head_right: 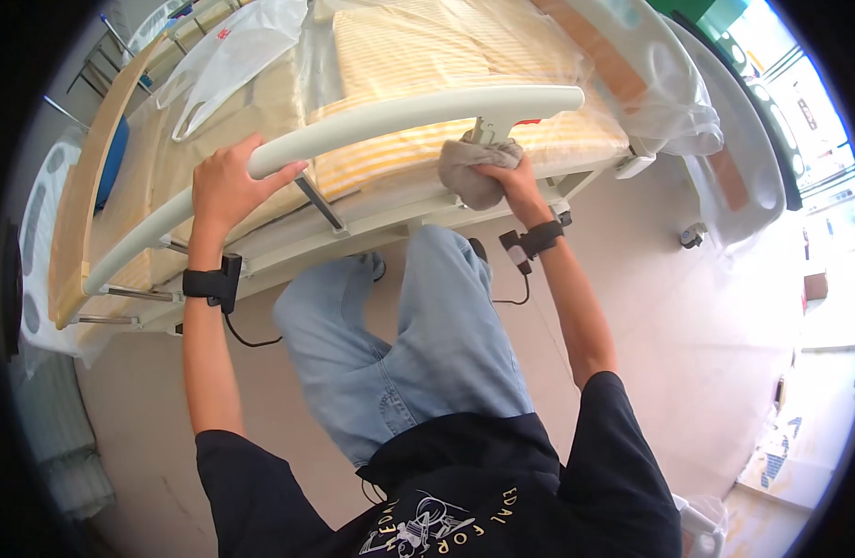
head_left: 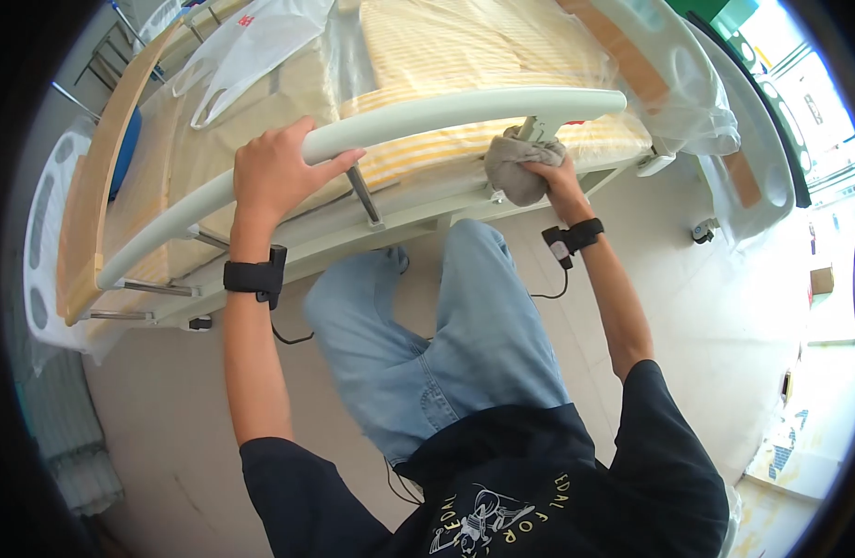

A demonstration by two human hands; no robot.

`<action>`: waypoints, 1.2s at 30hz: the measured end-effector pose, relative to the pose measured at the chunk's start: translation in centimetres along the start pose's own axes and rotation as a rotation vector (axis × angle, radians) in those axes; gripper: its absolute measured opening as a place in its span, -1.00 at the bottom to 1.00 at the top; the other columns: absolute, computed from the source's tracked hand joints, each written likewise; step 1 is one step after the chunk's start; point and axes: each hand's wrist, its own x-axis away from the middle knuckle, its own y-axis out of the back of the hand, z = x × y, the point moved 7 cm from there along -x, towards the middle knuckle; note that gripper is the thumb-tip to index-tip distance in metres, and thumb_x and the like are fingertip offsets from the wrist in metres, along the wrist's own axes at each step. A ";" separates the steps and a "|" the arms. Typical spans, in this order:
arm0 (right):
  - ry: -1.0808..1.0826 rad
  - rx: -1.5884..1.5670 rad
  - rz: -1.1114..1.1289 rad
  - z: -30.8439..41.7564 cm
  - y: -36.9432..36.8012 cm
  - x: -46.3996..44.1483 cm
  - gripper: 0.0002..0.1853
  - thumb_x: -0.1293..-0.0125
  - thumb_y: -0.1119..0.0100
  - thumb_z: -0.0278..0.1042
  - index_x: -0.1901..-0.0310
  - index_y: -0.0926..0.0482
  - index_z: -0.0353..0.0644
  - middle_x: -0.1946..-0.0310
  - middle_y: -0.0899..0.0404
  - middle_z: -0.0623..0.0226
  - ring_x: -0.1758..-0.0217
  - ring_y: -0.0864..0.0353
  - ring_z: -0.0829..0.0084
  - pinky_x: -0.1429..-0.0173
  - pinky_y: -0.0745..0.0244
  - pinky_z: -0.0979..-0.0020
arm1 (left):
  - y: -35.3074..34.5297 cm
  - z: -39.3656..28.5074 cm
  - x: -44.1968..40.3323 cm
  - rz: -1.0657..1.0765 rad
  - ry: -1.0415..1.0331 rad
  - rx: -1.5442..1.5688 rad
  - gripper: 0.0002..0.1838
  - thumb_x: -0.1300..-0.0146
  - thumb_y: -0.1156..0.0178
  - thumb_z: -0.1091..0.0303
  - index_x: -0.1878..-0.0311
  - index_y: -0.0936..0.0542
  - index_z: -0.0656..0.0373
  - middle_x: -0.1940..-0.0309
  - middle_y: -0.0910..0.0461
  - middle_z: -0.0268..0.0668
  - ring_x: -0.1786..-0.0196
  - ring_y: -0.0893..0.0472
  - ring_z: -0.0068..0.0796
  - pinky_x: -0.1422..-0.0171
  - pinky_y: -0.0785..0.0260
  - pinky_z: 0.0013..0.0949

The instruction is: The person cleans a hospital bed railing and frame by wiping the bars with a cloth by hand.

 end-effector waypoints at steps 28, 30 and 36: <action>-0.008 -0.233 -0.106 1.0 1.6 -1.4 -0.51 -0.29 -0.30 -0.43 -0.22 -0.43 -0.34 -0.06 -0.61 0.17 -0.09 -0.66 0.34 -0.16 -0.61 0.32 | -0.2 -0.5 0.0 -0.038 -0.043 -0.032 -0.43 -0.09 -0.39 -0.32 0.44 -0.56 0.07 0.63 -0.59 -0.28 0.51 -0.62 -0.16 0.44 -0.37 -0.20; -0.005 -0.188 -0.075 -0.1 2.6 -2.6 -0.50 -0.27 -0.29 -0.46 -0.23 -0.41 -0.33 -0.07 -0.60 0.15 -0.10 -0.66 0.33 -0.16 -0.61 0.32 | -0.1 -0.6 -0.1 -0.038 -0.045 -0.032 -0.42 -0.09 -0.39 -0.32 0.45 -0.55 0.07 0.63 -0.59 -0.27 0.52 -0.61 -0.16 0.44 -0.36 -0.20; -0.098 -0.247 -0.014 -3.4 3.7 -3.2 -0.39 -0.21 -0.27 -0.52 -0.31 -0.32 -0.30 -0.14 -0.56 0.13 -0.16 -0.64 0.26 -0.26 -0.59 0.25 | 0.0 -0.4 -0.2 -0.008 -0.002 -0.017 -0.41 -0.08 -0.40 -0.31 0.47 -0.52 0.08 0.65 -0.57 -0.29 0.54 -0.59 -0.18 0.44 -0.35 -0.21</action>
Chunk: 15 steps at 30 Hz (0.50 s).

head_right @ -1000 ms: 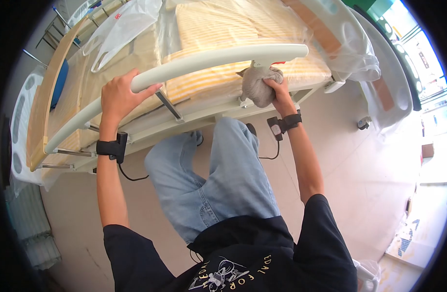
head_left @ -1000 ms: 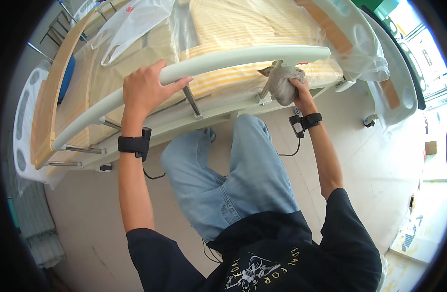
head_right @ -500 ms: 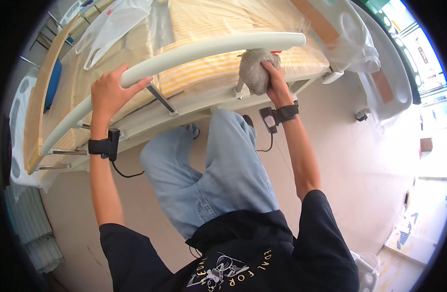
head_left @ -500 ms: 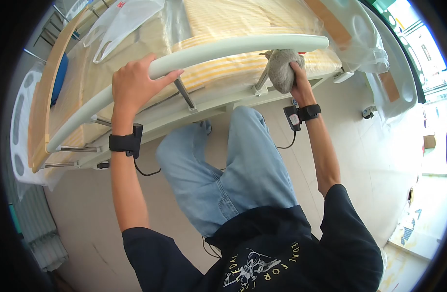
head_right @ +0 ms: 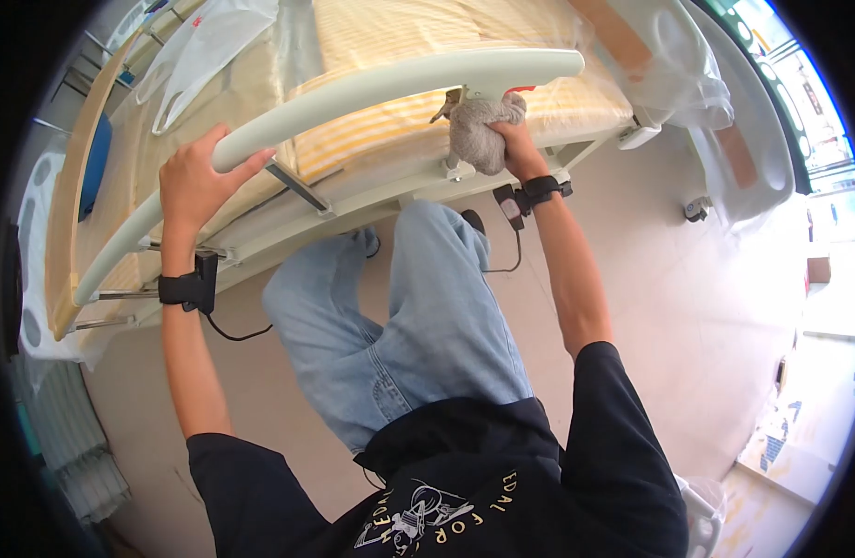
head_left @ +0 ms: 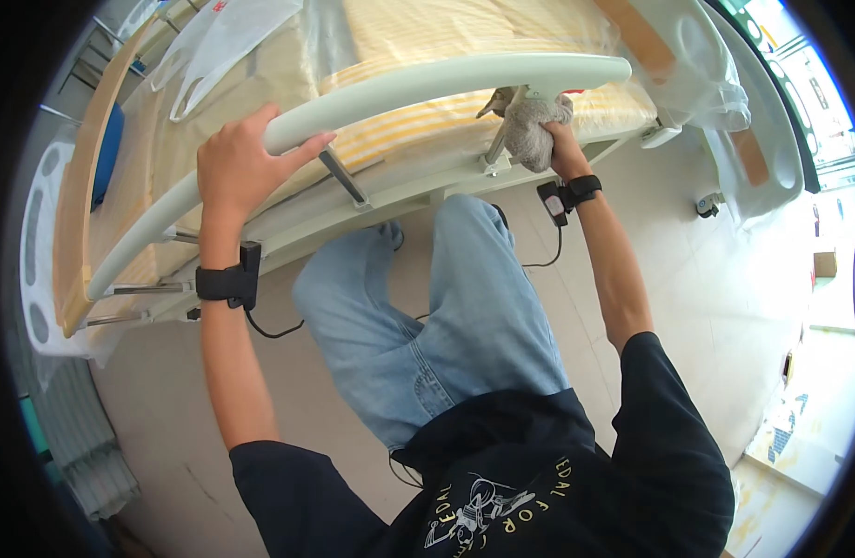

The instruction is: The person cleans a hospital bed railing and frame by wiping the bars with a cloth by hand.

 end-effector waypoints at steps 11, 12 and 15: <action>0.077 -0.175 -0.039 2.3 2.5 -1.3 -0.47 -0.34 -0.18 -0.29 -0.29 -0.40 -0.34 -0.12 -0.61 0.06 -0.15 -0.66 0.19 -0.25 -0.61 0.18 | -0.2 0.1 0.1 -0.036 -0.035 0.027 -0.41 -0.07 -0.40 -0.32 0.47 -0.55 0.08 0.62 -0.60 -0.26 0.52 -0.62 -0.15 0.42 -0.38 -0.18; 0.080 -0.176 -0.032 2.0 2.3 -1.5 -0.47 -0.34 -0.18 -0.29 -0.29 -0.40 -0.34 -0.12 -0.61 0.06 -0.15 -0.66 0.19 -0.25 -0.61 0.18 | 0.0 0.1 0.0 -0.041 -0.033 0.022 -0.41 -0.07 -0.40 -0.32 0.47 -0.55 0.08 0.62 -0.60 -0.26 0.52 -0.62 -0.15 0.42 -0.38 -0.18; 0.101 -0.332 -0.008 1.5 2.1 -1.2 -0.46 -0.37 -0.14 -0.16 -0.27 -0.43 -0.35 -0.11 -0.62 0.02 -0.12 -0.68 0.13 -0.22 -0.64 0.14 | 0.1 0.1 0.1 -0.004 0.000 0.018 -0.41 -0.07 -0.39 -0.34 0.47 -0.56 0.08 0.59 -0.63 -0.25 0.49 -0.64 -0.14 0.40 -0.41 -0.18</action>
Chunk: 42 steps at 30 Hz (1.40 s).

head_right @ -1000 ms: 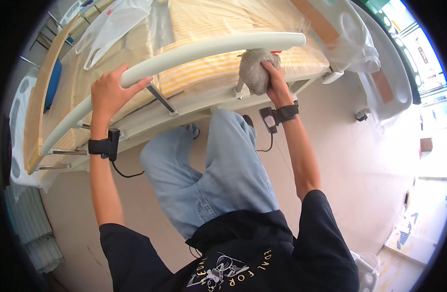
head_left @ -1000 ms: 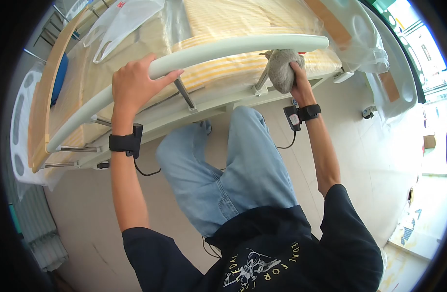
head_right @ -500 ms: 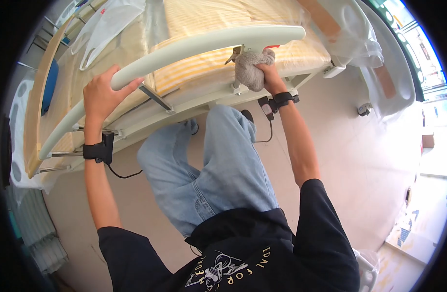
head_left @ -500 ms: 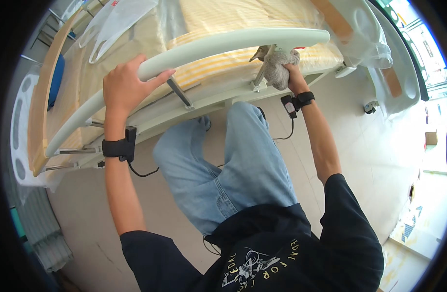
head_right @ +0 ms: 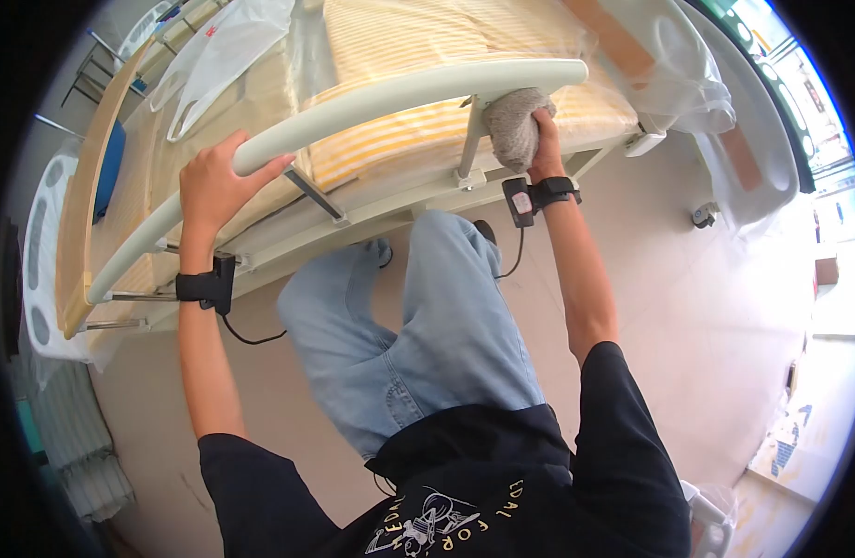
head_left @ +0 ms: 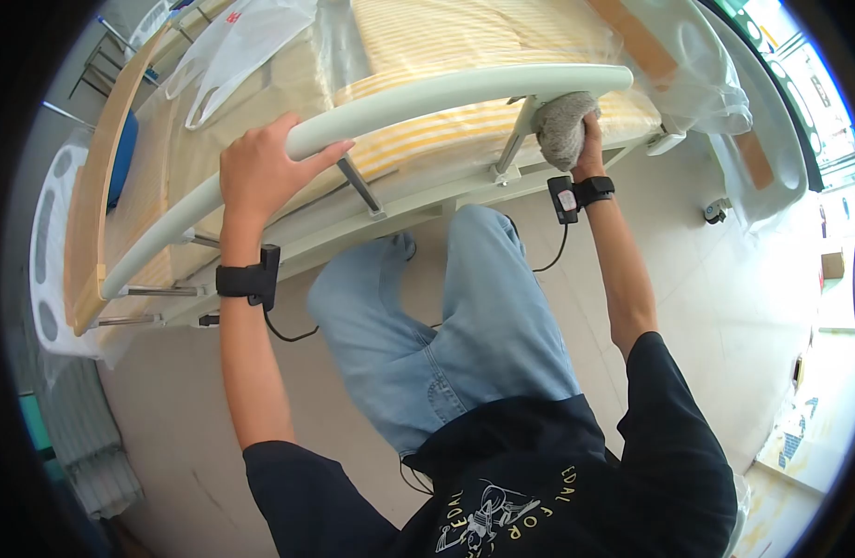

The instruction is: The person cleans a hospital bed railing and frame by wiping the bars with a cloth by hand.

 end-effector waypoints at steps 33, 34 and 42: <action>-0.149 0.283 -0.051 1.8 -1.0 2.7 -0.63 -0.33 -0.16 -0.36 -0.14 -0.54 -0.29 -0.03 -0.66 0.20 -0.08 -0.68 0.29 -0.18 -0.62 0.31 | 0.2 0.2 0.1 -0.028 -0.008 -0.030 -0.41 -0.03 -0.40 -0.37 0.45 -0.61 0.05 0.59 -0.65 -0.26 0.47 -0.69 -0.17 0.38 -0.48 -0.19; -0.075 0.415 -0.070 2.6 -1.0 3.4 -0.62 -0.32 -0.18 -0.37 -0.15 -0.54 -0.28 -0.04 -0.66 0.20 -0.09 -0.68 0.29 -0.19 -0.61 0.32 | 0.1 0.2 0.0 -0.025 -0.010 -0.009 -0.40 -0.02 -0.40 -0.38 0.46 -0.61 0.05 0.60 -0.65 -0.26 0.48 -0.68 -0.16 0.38 -0.48 -0.19; 0.427 0.349 -0.226 14.5 -3.2 6.9 -0.54 -0.29 -0.32 -0.42 -0.22 -0.55 -0.30 -0.14 -0.62 0.18 -0.16 -0.64 0.30 -0.30 -0.53 0.31 | -0.1 0.6 0.2 -0.036 -0.021 -0.045 -0.35 0.01 -0.37 -0.45 0.46 -0.64 0.05 0.65 -0.62 -0.27 0.51 -0.67 -0.20 0.41 -0.47 -0.19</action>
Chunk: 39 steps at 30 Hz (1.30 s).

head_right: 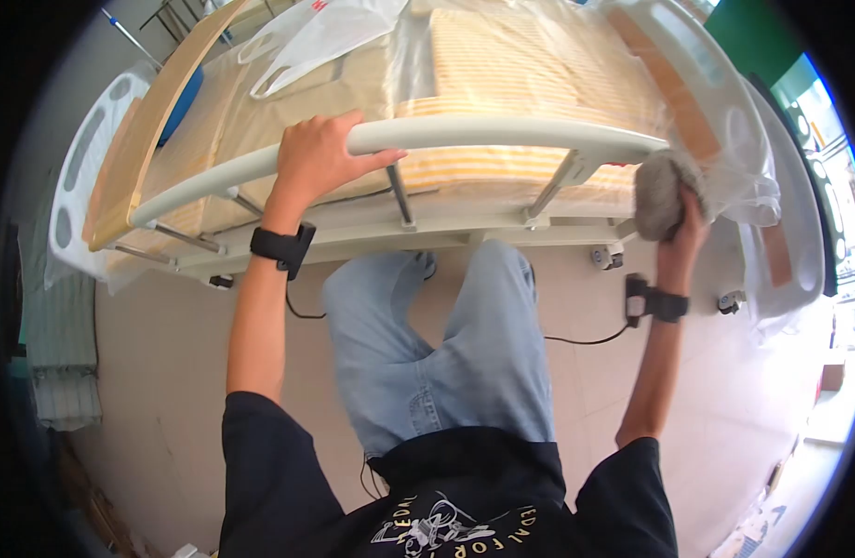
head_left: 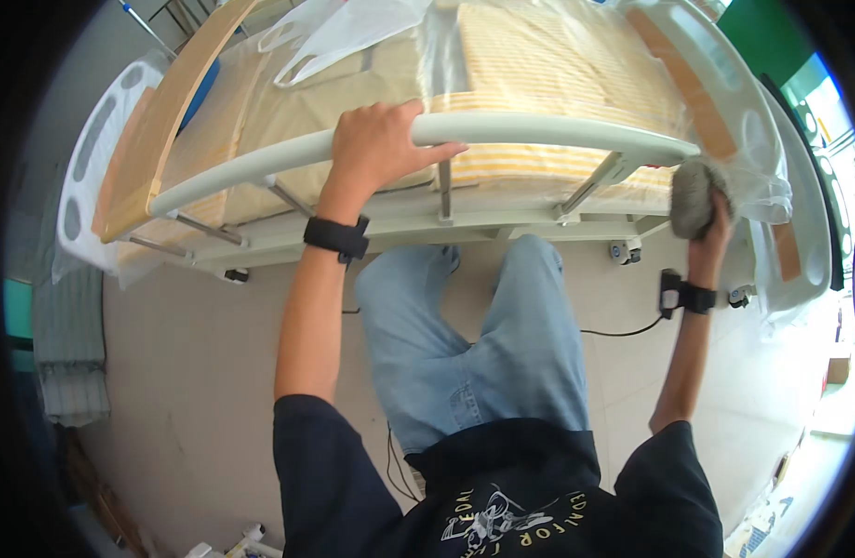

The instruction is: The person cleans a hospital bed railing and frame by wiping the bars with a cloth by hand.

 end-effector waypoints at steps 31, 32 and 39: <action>0.786 0.946 1.047 -1.0 -33.3 13.7 -0.43 0.04 -0.45 -0.02 0.04 -0.61 -0.21 0.24 -0.68 0.14 0.13 -0.69 0.05 0.05 -0.57 0.13 | 0.2 -0.1 0.1 -0.008 -0.074 0.042 -0.56 0.02 -0.50 -0.08 0.25 -0.65 0.05 0.48 -0.70 -0.20 0.31 -0.72 -0.08 0.22 -0.53 -0.09; 0.744 0.996 1.060 -0.9 -32.6 12.9 -0.45 0.04 -0.45 0.01 0.05 -0.63 -0.18 0.26 -0.69 0.13 0.16 -0.69 0.04 0.07 -0.58 0.14 | 0.1 0.1 0.1 0.021 -0.067 0.050 -0.49 0.04 -0.49 -0.17 0.24 -0.65 0.05 0.48 -0.71 -0.21 0.33 -0.73 -0.11 0.24 -0.53 -0.12; 0.477 1.157 0.886 1.1 -20.6 2.7 -0.47 0.00 -0.46 0.01 -0.07 -0.73 0.09 0.25 -0.76 0.20 0.22 -0.74 0.13 0.08 -0.59 0.22 | 0.6 -0.3 0.5 0.002 -0.091 0.116 -0.42 -0.05 -0.43 -0.31 0.35 -0.59 0.09 0.56 -0.64 -0.23 0.43 -0.67 -0.13 0.33 -0.45 -0.18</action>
